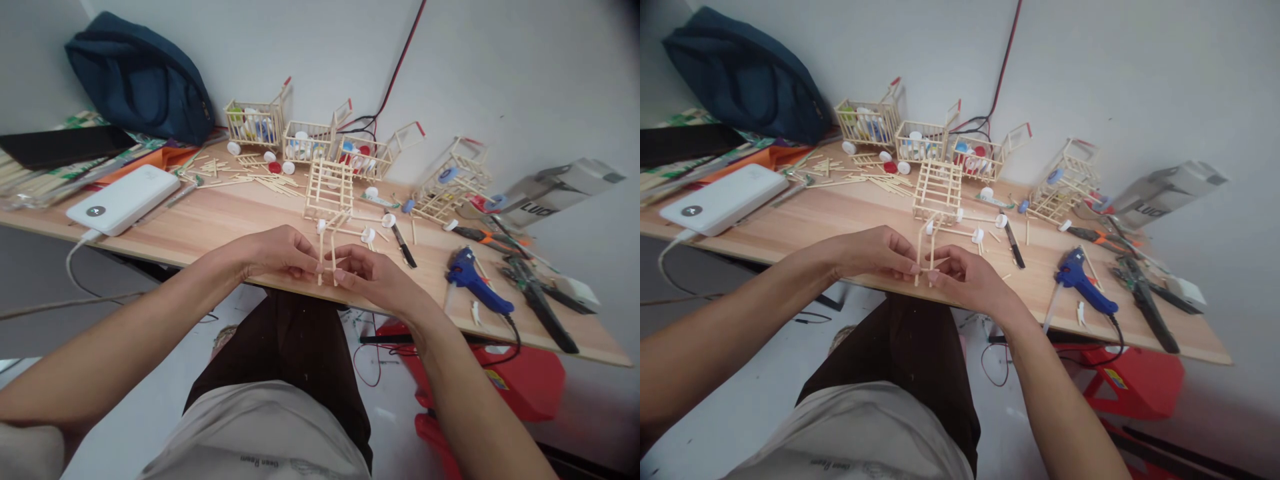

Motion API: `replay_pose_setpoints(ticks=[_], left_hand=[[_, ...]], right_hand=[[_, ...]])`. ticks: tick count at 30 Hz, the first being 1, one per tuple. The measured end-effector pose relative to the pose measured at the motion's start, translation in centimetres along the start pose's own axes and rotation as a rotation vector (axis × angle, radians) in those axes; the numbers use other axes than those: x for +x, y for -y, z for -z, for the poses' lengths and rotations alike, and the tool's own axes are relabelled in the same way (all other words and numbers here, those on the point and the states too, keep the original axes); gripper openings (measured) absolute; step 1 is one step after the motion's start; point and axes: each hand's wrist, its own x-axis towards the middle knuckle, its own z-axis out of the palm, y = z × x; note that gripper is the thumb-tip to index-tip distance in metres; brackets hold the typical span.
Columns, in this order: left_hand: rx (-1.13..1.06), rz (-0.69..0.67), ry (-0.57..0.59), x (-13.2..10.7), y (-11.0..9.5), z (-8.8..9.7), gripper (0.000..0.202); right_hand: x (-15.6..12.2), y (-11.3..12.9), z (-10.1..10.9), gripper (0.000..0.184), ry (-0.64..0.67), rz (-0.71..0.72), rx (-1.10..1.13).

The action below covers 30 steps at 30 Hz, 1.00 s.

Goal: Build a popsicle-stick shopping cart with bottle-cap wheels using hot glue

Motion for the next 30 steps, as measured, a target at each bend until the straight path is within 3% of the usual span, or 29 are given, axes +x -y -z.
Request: replay_pose_setpoints(ticks=[10, 30], left_hand=[[-0.008, 0.003, 0.004, 0.06, 0.16, 0.0, 0.019], [0.022, 0.002, -0.005, 0.02, 0.08, -0.07, 0.014]], right_hand=[[-0.06, -0.08, -0.48, 0.033, -0.024, 0.035, 0.061], [0.13, -0.23, -0.91, 0.02, -0.137, -0.045, 0.01]])
